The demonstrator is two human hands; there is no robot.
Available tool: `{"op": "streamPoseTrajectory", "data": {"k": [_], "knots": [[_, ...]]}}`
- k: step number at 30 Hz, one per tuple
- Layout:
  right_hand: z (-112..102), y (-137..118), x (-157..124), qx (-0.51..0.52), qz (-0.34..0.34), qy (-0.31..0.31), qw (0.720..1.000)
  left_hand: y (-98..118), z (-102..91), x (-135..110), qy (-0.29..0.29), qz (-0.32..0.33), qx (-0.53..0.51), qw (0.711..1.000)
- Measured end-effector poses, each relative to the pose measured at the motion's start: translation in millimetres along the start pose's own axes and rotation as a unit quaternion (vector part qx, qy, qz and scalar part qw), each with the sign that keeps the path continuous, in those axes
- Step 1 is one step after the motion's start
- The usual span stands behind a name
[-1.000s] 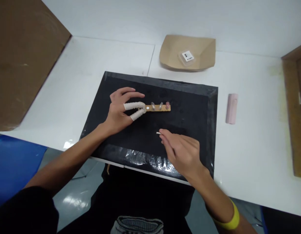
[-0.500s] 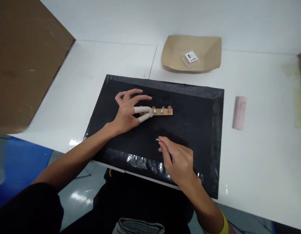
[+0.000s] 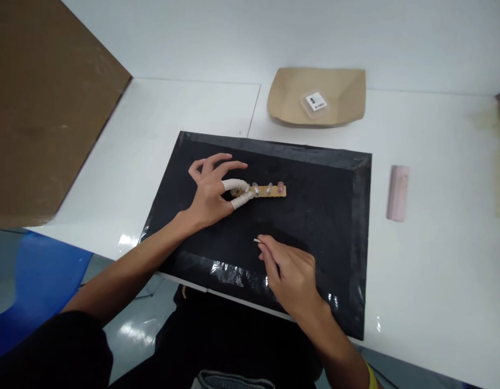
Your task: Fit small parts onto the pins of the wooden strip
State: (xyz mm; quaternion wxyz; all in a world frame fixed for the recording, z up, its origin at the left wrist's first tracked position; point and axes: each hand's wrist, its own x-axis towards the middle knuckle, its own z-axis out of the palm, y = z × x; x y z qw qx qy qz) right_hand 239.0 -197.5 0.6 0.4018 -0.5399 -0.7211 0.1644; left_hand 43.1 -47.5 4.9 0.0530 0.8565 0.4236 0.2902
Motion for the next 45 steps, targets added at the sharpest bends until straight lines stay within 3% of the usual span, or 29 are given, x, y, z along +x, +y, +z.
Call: {"op": "streamPoseTrajectory", "data": {"k": [5,14,32,39,45], "knots": [[1,3,-3,0.015,0.001,-0.001,1.0,5,-0.4,1,-0.001,-0.033,0.003,0.999],[3,2,-4,0.022,-0.012,0.004,1.0,14,-0.9,5,-0.06,-0.098,-0.018,0.993],[4,3,-4,0.026,-0.028,0.021,0.999,12,-7.4,-1,-0.059,-0.063,0.014,0.996],[4,2,-2,0.028,-0.026,0.03,0.999,17,-28.2,1,-0.106,-0.065,0.045,0.991],[4,3,-1,0.022,-0.021,0.041,0.999,10,-45.5,-17,-0.123,-0.104,0.045,0.986]]}}
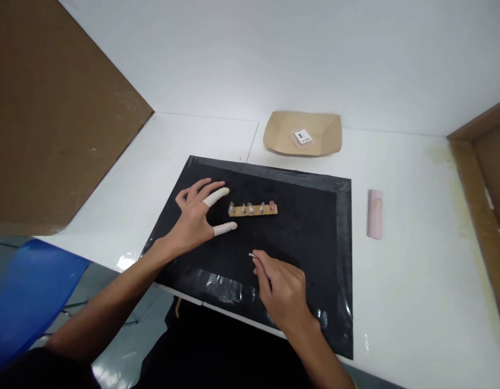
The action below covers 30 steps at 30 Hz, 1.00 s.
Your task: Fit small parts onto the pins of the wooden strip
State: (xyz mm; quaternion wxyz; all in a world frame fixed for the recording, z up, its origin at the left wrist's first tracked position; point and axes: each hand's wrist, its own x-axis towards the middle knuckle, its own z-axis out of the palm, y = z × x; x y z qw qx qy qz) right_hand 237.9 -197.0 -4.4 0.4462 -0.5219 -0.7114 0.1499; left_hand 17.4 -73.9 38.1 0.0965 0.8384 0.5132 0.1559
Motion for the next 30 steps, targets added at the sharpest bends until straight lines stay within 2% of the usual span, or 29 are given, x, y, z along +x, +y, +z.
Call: {"op": "streamPoseTrajectory", "data": {"k": [4,8,14,20,30], "knots": [[-2,1,0,-0.014,0.01,0.008,1.0,-5,7.5,-16,-0.024,-0.005,-0.039,0.999],[-4,2,1,-0.024,0.022,0.034,0.999,-2,21.8,-23,0.013,-0.042,-0.07,0.997],[-4,3,6,-0.029,0.037,0.056,0.997,0,39.7,-20,0.038,-0.072,-0.091,0.993],[-4,2,9,-0.032,0.059,0.052,0.996,1,43.0,-12,0.063,-0.072,-0.076,0.993],[-1,8,6,-0.032,0.118,0.06,0.991,-2,43.6,15,0.045,0.064,-0.069,0.995]]}}
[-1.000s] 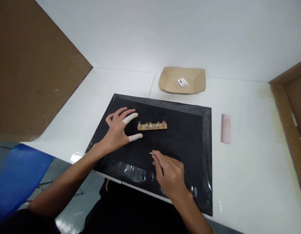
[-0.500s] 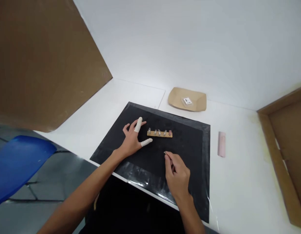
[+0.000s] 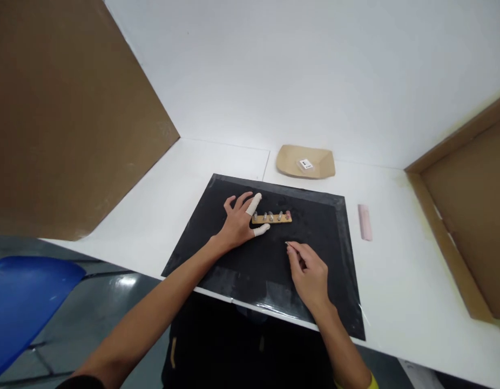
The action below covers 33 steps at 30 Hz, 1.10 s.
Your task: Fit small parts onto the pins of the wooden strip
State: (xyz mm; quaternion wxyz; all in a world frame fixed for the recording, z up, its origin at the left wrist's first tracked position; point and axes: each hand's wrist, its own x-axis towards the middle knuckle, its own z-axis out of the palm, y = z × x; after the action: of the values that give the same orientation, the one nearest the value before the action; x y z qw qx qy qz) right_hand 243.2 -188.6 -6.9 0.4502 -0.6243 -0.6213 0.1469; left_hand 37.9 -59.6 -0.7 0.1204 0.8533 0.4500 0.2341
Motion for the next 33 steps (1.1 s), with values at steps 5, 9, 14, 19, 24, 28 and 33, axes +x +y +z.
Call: {"op": "streamPoseTrajectory", "data": {"k": [5,9,14,19,24,28,33], "knots": [[-1,1,-1,0.001,0.023,-0.011,1.0,-4,-2.1,4,-0.011,0.0,-0.027,1.0],[-1,1,-1,0.004,0.043,-0.01,0.999,-6,-1.4,9,-0.028,0.001,-0.049,0.998],[1,3,-1,0.008,0.06,-0.008,0.998,-6,0.7,12,-0.033,-0.022,-0.072,0.997],[3,4,0,0.012,0.064,-0.008,0.998,-7,0.8,12,-0.037,-0.031,-0.091,0.995],[2,3,0,0.013,0.064,-0.004,0.998,-8,3.3,12,-0.043,-0.027,-0.1,0.994],[2,3,-1,0.017,0.064,-0.011,0.998,-9,3.9,11,-0.04,-0.021,-0.106,0.993],[2,5,0,0.02,0.063,-0.018,0.998,-10,0.8,7,-0.03,0.002,-0.118,0.993]]}}
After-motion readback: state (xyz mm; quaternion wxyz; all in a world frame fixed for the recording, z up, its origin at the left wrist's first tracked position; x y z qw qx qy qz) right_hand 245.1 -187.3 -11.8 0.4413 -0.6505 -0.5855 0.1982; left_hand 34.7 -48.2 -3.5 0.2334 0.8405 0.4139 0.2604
